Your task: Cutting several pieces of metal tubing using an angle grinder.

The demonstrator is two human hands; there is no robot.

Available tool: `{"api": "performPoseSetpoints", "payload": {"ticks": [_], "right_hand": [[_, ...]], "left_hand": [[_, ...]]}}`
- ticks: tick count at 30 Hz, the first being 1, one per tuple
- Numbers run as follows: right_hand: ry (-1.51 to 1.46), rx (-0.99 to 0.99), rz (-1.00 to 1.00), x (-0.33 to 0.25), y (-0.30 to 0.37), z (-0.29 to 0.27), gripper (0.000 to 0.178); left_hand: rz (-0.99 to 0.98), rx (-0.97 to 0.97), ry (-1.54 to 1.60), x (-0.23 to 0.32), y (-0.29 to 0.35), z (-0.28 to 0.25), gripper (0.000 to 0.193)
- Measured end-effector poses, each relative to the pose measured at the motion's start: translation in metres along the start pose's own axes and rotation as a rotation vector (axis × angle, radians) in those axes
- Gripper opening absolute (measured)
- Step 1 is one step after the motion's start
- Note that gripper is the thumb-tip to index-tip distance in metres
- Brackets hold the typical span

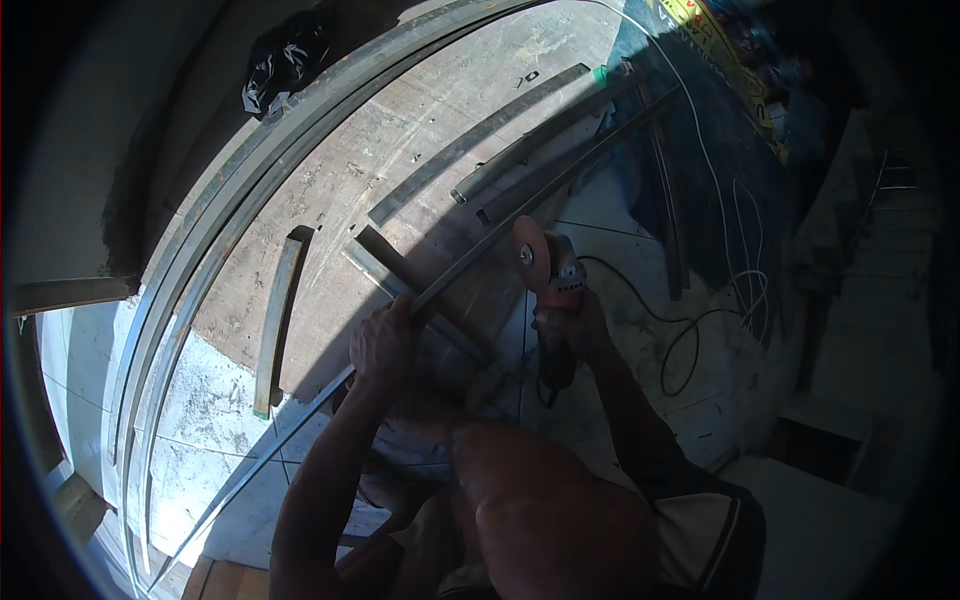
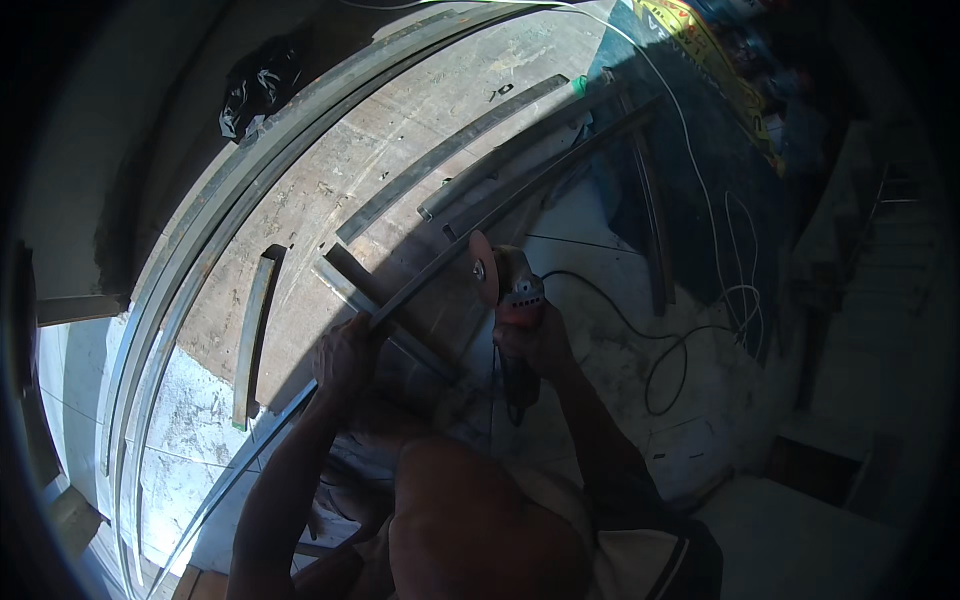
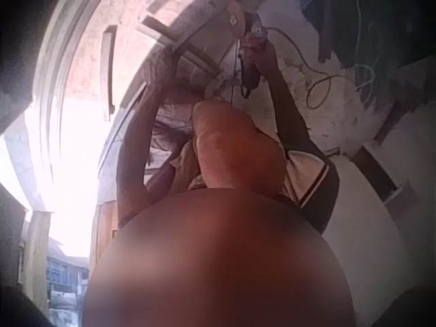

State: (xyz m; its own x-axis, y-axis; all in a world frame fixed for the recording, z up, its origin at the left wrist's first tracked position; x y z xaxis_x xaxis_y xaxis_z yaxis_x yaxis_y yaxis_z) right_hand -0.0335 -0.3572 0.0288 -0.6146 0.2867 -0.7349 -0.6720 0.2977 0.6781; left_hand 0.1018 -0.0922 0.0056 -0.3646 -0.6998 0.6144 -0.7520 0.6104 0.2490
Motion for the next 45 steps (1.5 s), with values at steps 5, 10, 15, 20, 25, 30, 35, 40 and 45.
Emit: {"api": "performPoseSetpoints", "payload": {"ticks": [5, 10, 15, 20, 25, 30, 35, 40, 45], "right_hand": [[-0.020, -0.120, -0.012, 0.002, 0.000, 0.010, 0.031], [0.014, -0.079, 0.003, 0.004, 0.001, 0.012, 0.030], [0.009, -0.086, -0.023, 0.002, 0.002, 0.010, 0.029], [-0.018, -0.100, 0.017, 0.007, 0.001, 0.009, 0.032], [0.009, -0.064, -0.018, 0.011, 0.004, 0.008, 0.035], [0.001, -0.077, -0.008, 0.020, 0.005, 0.009, 0.038], [-0.013, -0.048, -0.031, 0.027, 0.004, 0.009, 0.037], [-0.015, -0.013, -0.052, 0.032, 0.005, 0.010, 0.036], [-0.048, -0.024, -0.052, 0.040, 0.007, 0.012, 0.036]], "left_hand": [[0.024, -0.005, -0.031, 0.007, 0.005, 0.001, 0.029], [0.047, 0.008, -0.019, 0.005, 0.004, 0.004, 0.024], [0.043, 0.010, -0.015, 0.002, 0.005, 0.010, 0.035], [0.040, -0.001, -0.013, 0.003, 0.005, 0.010, 0.034], [0.039, -0.002, -0.027, 0.005, 0.006, 0.010, 0.033], [0.040, 0.010, -0.030, 0.004, 0.006, 0.011, 0.033], [0.044, -0.012, -0.070, 0.004, 0.006, 0.014, 0.033], [0.075, 0.026, -0.081, 0.010, 0.010, 0.012, 0.016], [0.095, 0.070, -0.092, 0.013, 0.012, 0.010, 0.019]]}}
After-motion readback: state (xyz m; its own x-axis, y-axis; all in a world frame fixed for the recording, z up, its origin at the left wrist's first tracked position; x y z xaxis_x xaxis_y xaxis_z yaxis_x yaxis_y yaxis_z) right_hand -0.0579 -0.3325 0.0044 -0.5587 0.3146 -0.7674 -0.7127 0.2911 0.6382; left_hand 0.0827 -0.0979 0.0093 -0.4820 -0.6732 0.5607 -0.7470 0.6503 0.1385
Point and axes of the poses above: each hand's wrist, its own y-axis away from the middle knuckle, its own z-axis out of the palm, x = y × z, the point moved 8 cm from there along -y, towards the middle knuckle, and after that the axes turned 14 degrees about z, right-handed, at the moved point
